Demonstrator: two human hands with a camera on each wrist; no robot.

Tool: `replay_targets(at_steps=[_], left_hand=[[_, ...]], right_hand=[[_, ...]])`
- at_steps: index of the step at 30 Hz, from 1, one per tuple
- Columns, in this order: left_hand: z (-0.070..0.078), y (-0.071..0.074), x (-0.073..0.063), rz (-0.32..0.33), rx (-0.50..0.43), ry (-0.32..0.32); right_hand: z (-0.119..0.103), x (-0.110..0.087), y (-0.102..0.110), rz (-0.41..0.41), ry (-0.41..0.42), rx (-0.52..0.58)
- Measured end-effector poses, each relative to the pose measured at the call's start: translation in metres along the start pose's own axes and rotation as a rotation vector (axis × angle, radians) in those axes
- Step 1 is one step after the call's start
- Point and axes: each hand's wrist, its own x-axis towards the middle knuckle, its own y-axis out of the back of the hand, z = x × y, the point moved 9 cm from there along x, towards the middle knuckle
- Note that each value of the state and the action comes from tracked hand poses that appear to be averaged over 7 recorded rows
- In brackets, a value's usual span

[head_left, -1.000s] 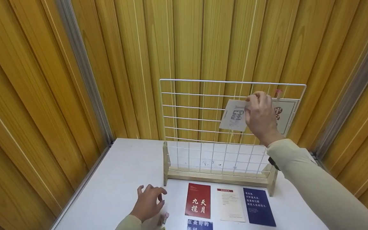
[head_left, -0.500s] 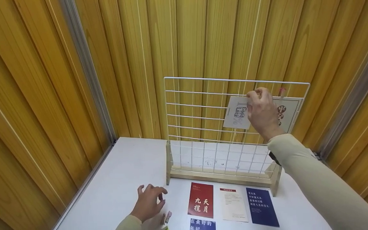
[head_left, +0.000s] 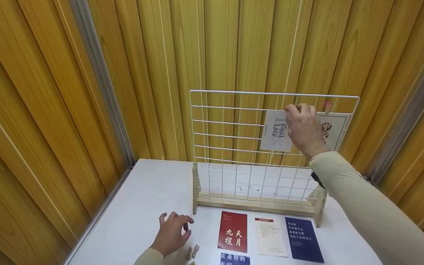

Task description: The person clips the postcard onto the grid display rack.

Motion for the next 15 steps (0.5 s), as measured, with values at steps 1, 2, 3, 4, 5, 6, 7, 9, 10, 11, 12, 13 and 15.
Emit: replay_targets(at_steps=[1, 2, 3, 4, 5, 6, 7, 9, 10, 11, 12, 13, 15], left_hand=[[0.000, 0.001, 0.001, -0.001, 0.001, 0.001], [0.001, 0.001, 0.001, 0.000, 0.002, 0.000], [0.001, 0.001, 0.002, 0.002, 0.005, -0.003], [0.002, 0.001, 0.002, 0.003, 0.003, -0.003], [0.003, 0.001, 0.001, 0.003, 0.002, -0.005], [0.003, 0.001, 0.000, -0.001, 0.001, -0.006], [0.004, 0.000, -0.001, -0.007, -0.002, -0.006], [0.006, -0.001, -0.002, -0.019, -0.013, -0.010], [0.007, -0.001, -0.002, -0.023, -0.020, -0.012], [0.008, -0.001, -0.001, -0.023, -0.021, -0.016], [0.009, 0.000, 0.000, -0.020, -0.025, -0.020], [0.011, 0.001, 0.002, -0.013, -0.029, -0.025], [0.014, 0.005, 0.007, 0.006, -0.027, -0.040]], right_hand=[[0.000, 0.000, 0.000, 0.000, 0.005, -0.004], [0.000, 0.001, -0.001, -0.001, 0.011, -0.009], [0.000, 0.001, -0.001, -0.004, 0.017, -0.015], [0.000, 0.000, -0.001, -0.008, 0.023, -0.017], [0.000, -0.001, -0.001, -0.014, 0.029, -0.021], [0.000, -0.002, -0.002, -0.022, 0.037, -0.029], [0.000, -0.004, -0.003, -0.031, 0.043, -0.036], [0.000, -0.007, -0.005, -0.048, 0.051, -0.047], [0.000, -0.008, -0.005, -0.054, 0.054, -0.052], [-0.001, -0.009, -0.005, -0.057, 0.057, -0.056], [-0.001, -0.008, -0.005, -0.058, 0.063, -0.060], [-0.001, -0.007, -0.005, -0.057, 0.069, -0.061], [-0.002, -0.004, -0.004, -0.053, 0.088, -0.076]])
